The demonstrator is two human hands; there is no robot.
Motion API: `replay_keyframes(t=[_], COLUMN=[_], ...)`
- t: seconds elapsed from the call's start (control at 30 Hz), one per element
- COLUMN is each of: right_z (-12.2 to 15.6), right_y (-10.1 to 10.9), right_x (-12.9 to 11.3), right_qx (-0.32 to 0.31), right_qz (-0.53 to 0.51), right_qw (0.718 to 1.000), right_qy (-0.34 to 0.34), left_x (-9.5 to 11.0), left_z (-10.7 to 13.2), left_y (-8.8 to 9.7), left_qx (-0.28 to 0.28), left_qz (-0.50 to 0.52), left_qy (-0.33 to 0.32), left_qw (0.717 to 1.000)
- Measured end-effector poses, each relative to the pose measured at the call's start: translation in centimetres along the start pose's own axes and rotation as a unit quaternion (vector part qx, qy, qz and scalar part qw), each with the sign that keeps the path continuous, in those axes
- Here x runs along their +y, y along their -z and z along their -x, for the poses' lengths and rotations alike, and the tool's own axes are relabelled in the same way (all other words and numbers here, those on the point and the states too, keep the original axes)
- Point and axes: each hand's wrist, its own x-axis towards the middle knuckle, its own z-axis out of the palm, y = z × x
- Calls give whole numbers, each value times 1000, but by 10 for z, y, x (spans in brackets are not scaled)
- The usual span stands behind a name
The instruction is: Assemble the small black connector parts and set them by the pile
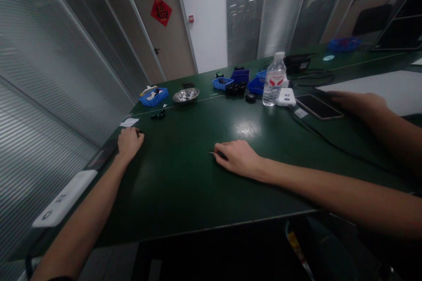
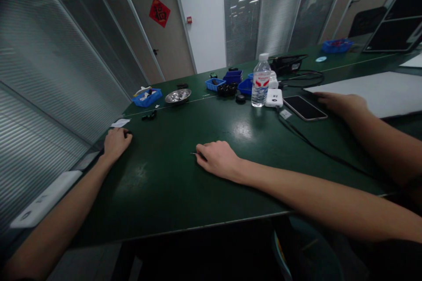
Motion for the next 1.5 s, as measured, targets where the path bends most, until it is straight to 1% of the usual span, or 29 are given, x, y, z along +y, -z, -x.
replay_keyframes(t=[0.23,0.43,0.63,0.7,0.77,0.8,0.87,0.93,0.97,1.0,1.07,1.13,1.2,1.23,1.3,1.4,1.5], right_z=[-1,0,-1,-1,-1,-1,-2,-2,-2,-3,-3,-3,-3,-2,-2,-2,-2], right_y=[2,0,0,1,1,1,1,0,-1,-1,-2,-3,-3,-3,-3,-2,-3], right_x=[0,0,0,0,0,0,1,1,2,2,2,2,2,2,1,1,1], right_qx=[-13,0,-6,-7,-6,-6,-7,-8,-9,-11,-11,-5,4,5,5,3,1], right_qz=[-9,1,-7,-10,-13,-13,-12,-9,-8,-8,-3,5,9,9,8,4,2], right_qw=[1000,1000,1000,1000,1000,1000,1000,1000,1000,1000,1000,1000,1000,1000,1000,1000,1000], right_qy=[-4,-5,-5,-5,-3,-3,-5,-7,-8,-9,-10,-9,-6,-4,-3,-3,-7], left_x=[3,3,5,10,21,28,46,69,81,94,119,141,157,163,169,169,167], left_z=[-1,0,-1,0,2,4,10,21,28,36,55,74,89,95,100,99,97], left_y=[6,7,9,13,18,22,33,47,56,65,83,100,110,113,115,109,102], left_qx=[-24,-7,-35,-35,-29,-31,-60,-82,-89,-103,-134,-167,-186,-189,-187,-187,-198], left_qz=[3,-2,21,45,74,89,129,179,209,245,318,378,425,441,460,474,500], left_qy=[2,7,8,-10,-43,-65,-111,-156,-187,-225,-295,-378,-427,-440,-453,-453,-436], left_qw=[1000,1000,999,998,996,993,984,968,956,938,891,829,776,759,740,732,722])
